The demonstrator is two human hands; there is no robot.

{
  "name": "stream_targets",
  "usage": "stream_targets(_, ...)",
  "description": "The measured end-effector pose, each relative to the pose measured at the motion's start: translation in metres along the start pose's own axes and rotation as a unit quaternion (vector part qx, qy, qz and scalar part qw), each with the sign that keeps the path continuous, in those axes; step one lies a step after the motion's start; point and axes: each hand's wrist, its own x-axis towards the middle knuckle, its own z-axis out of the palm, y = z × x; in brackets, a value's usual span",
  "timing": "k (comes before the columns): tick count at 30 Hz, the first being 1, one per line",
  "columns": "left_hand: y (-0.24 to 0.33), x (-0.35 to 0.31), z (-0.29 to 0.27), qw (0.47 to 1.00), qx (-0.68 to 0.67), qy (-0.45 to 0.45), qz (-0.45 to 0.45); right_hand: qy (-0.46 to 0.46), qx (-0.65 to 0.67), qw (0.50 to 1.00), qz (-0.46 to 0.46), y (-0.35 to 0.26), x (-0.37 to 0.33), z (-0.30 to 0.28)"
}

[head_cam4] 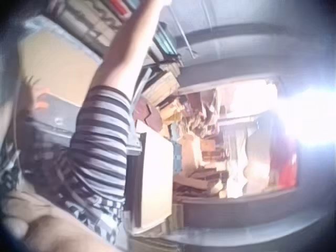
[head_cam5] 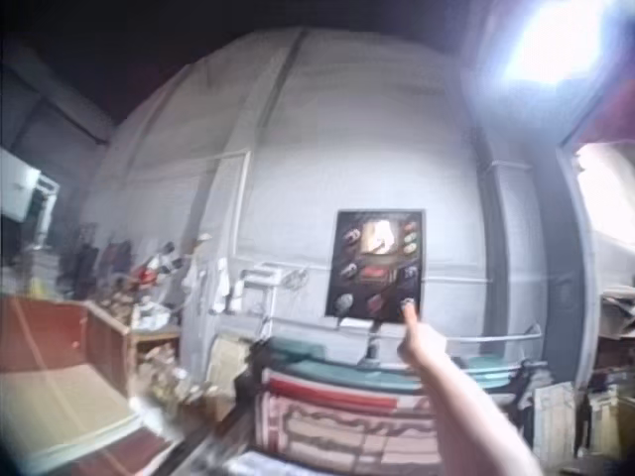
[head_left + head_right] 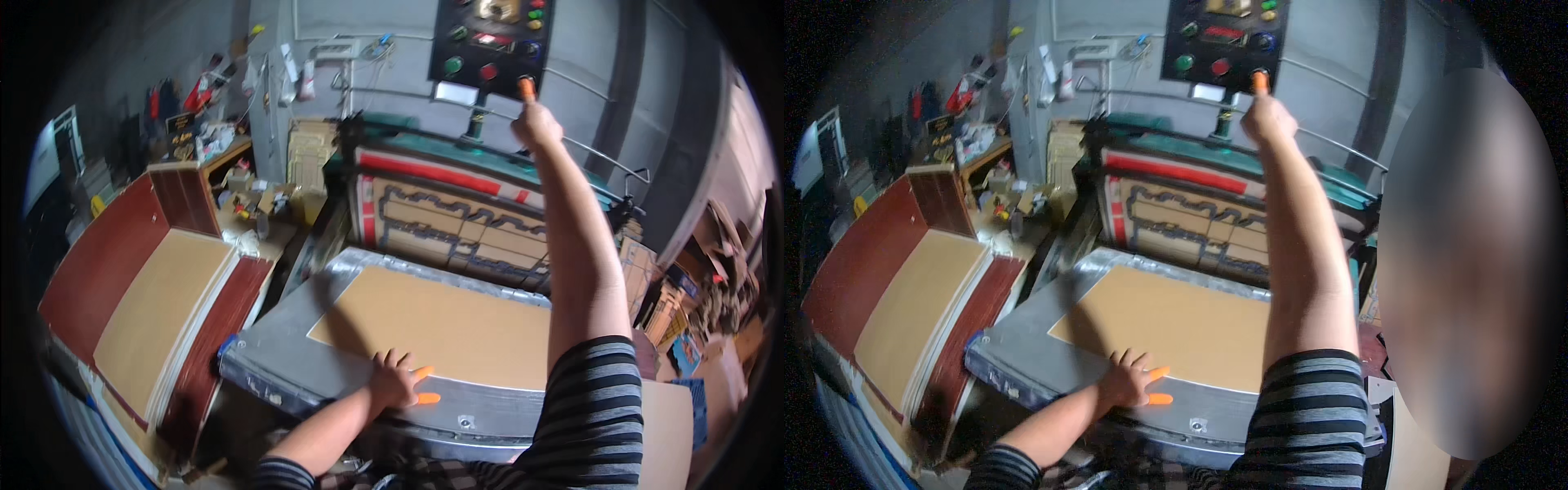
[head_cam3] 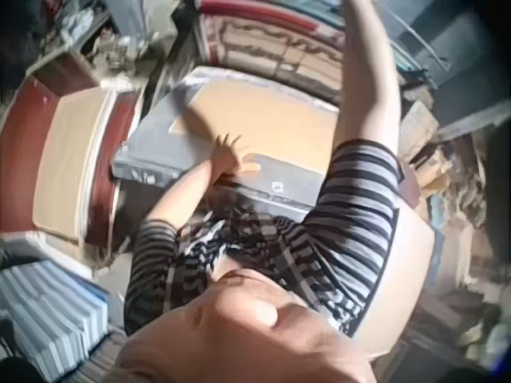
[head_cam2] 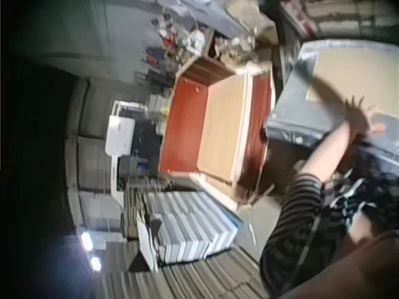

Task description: The person repeatedly picks up large cardboard sheets from a stack, places them on a hydraulic guillotine cutter, aligns them, and operates the machine to cut the sheets. The cut pieces are then stacked on a nearby table.

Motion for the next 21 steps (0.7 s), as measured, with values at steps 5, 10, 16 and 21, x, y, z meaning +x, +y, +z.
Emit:
stream_targets(5,0.022,0.016,-0.036,0.982,-0.035,-0.179,-0.040,-0.043,0.024,0.995,-0.082,0.047,0.033,-0.015)
stream_targets(10,0.031,0.038,-0.051,0.948,0.054,-0.310,-0.055,0.084,0.117,0.959,-0.243,0.066,-0.080,-0.021)
stream_targets(16,-0.099,0.187,-0.020,0.929,-0.146,-0.339,-0.024,0.040,0.217,0.894,-0.390,0.099,-0.258,-0.092)
stream_targets(21,-0.047,0.263,-0.159,0.987,0.068,0.141,-0.030,0.017,0.109,0.950,-0.292,0.200,-0.385,-0.155)
